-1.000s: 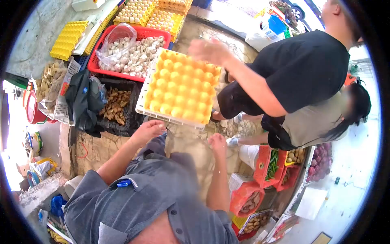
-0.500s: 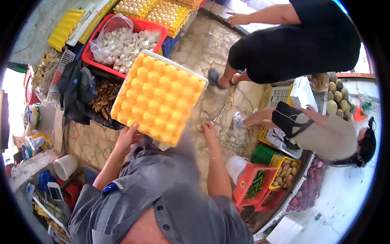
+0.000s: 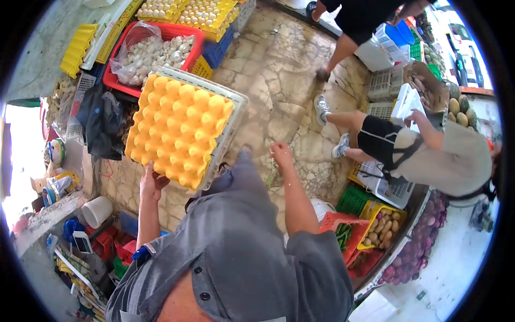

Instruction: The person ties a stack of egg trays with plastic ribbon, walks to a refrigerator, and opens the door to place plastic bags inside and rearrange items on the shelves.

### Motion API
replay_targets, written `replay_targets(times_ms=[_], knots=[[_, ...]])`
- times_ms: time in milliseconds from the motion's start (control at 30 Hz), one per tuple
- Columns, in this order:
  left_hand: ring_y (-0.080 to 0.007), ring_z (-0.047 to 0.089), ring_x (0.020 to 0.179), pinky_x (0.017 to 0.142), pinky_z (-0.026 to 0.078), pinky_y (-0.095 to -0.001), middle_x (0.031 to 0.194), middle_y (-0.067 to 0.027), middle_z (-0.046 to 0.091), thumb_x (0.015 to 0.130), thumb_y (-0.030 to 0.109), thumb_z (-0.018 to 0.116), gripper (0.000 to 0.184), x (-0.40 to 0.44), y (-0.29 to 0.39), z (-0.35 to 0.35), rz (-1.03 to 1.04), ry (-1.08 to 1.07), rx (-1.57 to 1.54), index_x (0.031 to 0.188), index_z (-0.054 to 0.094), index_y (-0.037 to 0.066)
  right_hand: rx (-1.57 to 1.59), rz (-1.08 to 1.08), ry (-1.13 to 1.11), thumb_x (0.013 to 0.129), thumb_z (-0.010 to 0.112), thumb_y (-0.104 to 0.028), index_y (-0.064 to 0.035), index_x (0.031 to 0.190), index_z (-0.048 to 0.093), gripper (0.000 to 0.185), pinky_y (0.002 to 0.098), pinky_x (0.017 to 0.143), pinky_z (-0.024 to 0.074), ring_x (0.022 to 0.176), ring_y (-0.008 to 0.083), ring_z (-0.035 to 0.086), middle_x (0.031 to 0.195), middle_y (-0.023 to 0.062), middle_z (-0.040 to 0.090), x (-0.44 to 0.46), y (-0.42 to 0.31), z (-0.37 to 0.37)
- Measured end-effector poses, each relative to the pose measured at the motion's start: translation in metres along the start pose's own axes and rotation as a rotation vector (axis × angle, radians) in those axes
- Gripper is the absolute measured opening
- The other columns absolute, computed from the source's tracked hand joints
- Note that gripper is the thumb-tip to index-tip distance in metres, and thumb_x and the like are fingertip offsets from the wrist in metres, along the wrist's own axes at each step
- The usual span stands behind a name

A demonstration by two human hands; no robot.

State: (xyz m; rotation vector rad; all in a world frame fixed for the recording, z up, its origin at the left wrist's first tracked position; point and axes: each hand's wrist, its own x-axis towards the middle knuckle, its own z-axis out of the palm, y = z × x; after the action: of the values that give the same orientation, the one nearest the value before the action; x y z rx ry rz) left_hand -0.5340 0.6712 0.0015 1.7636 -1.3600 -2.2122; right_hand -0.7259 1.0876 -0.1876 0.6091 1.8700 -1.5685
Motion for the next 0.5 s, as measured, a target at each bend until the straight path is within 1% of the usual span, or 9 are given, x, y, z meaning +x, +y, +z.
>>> replay_targets(times_ms=[67,133,233,333,367,467,500], knots=[[-0.0178,0.063,0.067,0.062,0.052,-0.0335,0.094,-0.0062,0.069,0.093,0.046,0.063,0.048,-0.004,-0.004,0.001,0.027,0.01,-0.007,0.124,0.058,0.01,-0.007,-0.008,-0.002,0.093,0.061,-0.02,-0.0024,0.103,0.064,0.02,0.0271,0.06,0.0491,0.068,0.0159,0.063,0.086,0.0068,0.065,-0.008,0.005,-0.006],[-0.0176,0.064,0.068,0.063,0.052,-0.0333,0.093,-0.006,0.068,0.094,0.048,0.062,0.049,0.0,-0.004,0.002,0.059,0.005,-0.006,0.124,0.059,0.008,0.015,-0.017,-0.016,0.093,0.061,-0.021,-0.0021,0.104,0.064,0.022,0.0264,0.058,0.0475,0.07,0.0163,0.064,0.088,0.0074,0.065,-0.018,-0.008,-0.01],[-0.0172,0.064,0.071,0.063,0.052,-0.0322,0.09,-0.0053,0.067,0.095,0.051,0.061,0.052,0.002,-0.011,0.0,0.087,0.015,-0.017,0.121,0.059,0.006,0.023,-0.009,-0.007,0.093,0.061,-0.023,-0.0027,0.104,0.063,0.023,0.0256,0.055,0.0443,0.069,0.0162,0.064,0.09,0.007,0.065,-0.024,-0.014,-0.009],[-0.0174,0.064,0.071,0.061,0.052,-0.0314,0.095,-0.005,0.066,0.094,0.051,0.061,0.053,0.0,-0.015,-0.003,0.073,0.043,-0.062,0.121,0.058,0.005,0.026,0.018,-0.073,0.093,0.062,-0.024,-0.0032,0.101,0.063,0.022,0.026,0.053,0.0418,0.067,0.0156,0.064,0.089,0.0067,0.065,-0.006,-0.011,-0.006],[-0.0194,0.065,0.084,0.071,0.054,-0.0318,0.106,-0.0074,0.063,0.096,0.044,0.062,0.048,-0.009,-0.011,0.0,0.068,0.093,-0.108,0.121,0.057,0.003,0.007,0.032,-0.086,0.093,0.062,-0.024,-0.0035,0.1,0.063,0.022,0.0264,0.052,0.0417,0.067,0.0154,0.064,0.089,0.0066,0.065,0.006,-0.011,-0.002],[-0.0218,0.061,0.102,0.091,0.05,-0.0331,0.116,-0.0093,0.059,0.098,0.028,0.062,0.038,-0.012,-0.016,0.007,0.484,0.407,0.194,0.124,0.055,0.001,-0.095,0.073,-0.143,0.093,0.061,-0.024,-0.0041,0.099,0.063,0.021,0.0273,0.051,0.0415,0.066,0.0152,0.064,0.089,0.0063,0.066,0.056,0.015,0.008],[-0.0241,0.058,0.11,0.096,0.046,-0.0343,0.121,-0.0108,0.058,0.098,0.024,0.061,0.037,-0.021,-0.011,0.017,0.559,0.434,0.201,0.127,0.053,0.001,-0.15,0.08,-0.171,0.093,0.061,-0.024,-0.0041,0.099,0.063,0.021,0.0274,0.051,0.0415,0.066,0.0153,0.064,0.088,0.0064,0.066,0.076,0.033,0.01]])
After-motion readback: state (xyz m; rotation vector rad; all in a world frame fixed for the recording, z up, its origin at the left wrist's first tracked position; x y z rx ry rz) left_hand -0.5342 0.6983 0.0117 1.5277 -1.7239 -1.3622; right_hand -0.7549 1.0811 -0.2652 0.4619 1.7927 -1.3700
